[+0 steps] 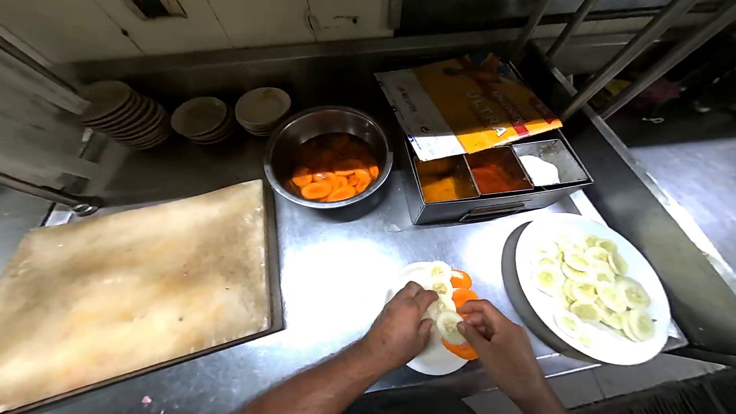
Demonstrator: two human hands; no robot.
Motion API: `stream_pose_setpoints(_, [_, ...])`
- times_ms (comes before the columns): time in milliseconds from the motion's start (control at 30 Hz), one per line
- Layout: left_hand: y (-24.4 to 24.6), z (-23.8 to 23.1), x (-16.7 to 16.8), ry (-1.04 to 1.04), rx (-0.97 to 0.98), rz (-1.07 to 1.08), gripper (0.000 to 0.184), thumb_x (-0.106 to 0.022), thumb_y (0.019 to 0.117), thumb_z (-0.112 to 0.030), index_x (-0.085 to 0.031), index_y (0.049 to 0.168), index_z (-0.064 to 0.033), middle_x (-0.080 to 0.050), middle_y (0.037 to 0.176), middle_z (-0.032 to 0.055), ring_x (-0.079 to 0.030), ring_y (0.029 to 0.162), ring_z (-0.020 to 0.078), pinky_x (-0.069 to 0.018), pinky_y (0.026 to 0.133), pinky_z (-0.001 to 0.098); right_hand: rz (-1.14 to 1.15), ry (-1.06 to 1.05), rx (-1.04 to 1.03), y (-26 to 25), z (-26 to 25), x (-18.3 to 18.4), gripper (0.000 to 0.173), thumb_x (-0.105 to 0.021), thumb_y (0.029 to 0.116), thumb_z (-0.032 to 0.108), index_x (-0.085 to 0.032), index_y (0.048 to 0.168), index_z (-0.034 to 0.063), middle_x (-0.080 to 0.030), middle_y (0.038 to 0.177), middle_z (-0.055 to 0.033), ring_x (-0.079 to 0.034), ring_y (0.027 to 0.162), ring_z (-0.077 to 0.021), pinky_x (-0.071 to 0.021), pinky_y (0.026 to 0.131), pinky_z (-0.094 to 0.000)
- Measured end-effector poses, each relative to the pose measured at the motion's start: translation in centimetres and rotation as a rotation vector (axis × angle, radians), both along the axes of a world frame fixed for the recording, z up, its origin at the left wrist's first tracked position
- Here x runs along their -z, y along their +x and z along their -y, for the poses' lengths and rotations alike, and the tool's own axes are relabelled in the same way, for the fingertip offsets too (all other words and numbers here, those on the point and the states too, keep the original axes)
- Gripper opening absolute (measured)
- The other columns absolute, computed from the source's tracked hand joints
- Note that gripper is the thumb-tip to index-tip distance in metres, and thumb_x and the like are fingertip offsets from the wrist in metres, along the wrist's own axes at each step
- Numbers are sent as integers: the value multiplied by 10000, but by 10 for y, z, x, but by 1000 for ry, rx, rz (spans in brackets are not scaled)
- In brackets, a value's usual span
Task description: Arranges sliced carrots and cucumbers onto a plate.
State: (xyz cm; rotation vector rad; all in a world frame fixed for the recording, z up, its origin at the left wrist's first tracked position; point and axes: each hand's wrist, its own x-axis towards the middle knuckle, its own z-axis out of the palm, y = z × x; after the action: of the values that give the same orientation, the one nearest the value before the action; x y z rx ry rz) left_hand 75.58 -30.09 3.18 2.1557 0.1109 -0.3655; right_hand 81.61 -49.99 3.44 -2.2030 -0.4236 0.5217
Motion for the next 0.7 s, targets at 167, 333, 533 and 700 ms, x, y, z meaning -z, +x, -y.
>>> stream_pose_setpoints(167, [18,7,4,180,144,-15,496,-649,967,-163,-551,1451,-123,-541,1365,193,-542,1261,355,-482,1056,450,40,8,45,3,11,0,222,-652,894,149,-682,1106,91,-718,805,32,-657,633,-52,-560,581,-244])
stream_pose_setpoints(333, [24,8,5,215,165,-19,476,-631,986,-214,-550,1442,-108,-541,1355,193,-546,1252,356,-492,1037,451,23,20,55,0,14,4,222,-658,892,148,-680,1105,91,-727,822,28,-667,647,-54,-565,592,-233])
stream_pose_setpoints(533, [25,5,7,147,112,-5,472,-616,987,-120,-548,1453,-97,-569,1332,197,-573,1240,336,-484,1062,437,58,-51,-15,-5,-1,5,200,-643,913,142,-700,1096,87,-728,811,4,-673,647,-78,-575,607,-266])
stream_pose_setpoints(700, [21,0,13,127,76,31,464,-513,994,-62,-565,1453,-101,-591,1354,183,-590,1251,308,-483,1079,439,239,-154,-133,-4,-17,7,186,-637,952,118,-723,1086,23,-737,889,-111,-723,753,-233,-614,716,-415])
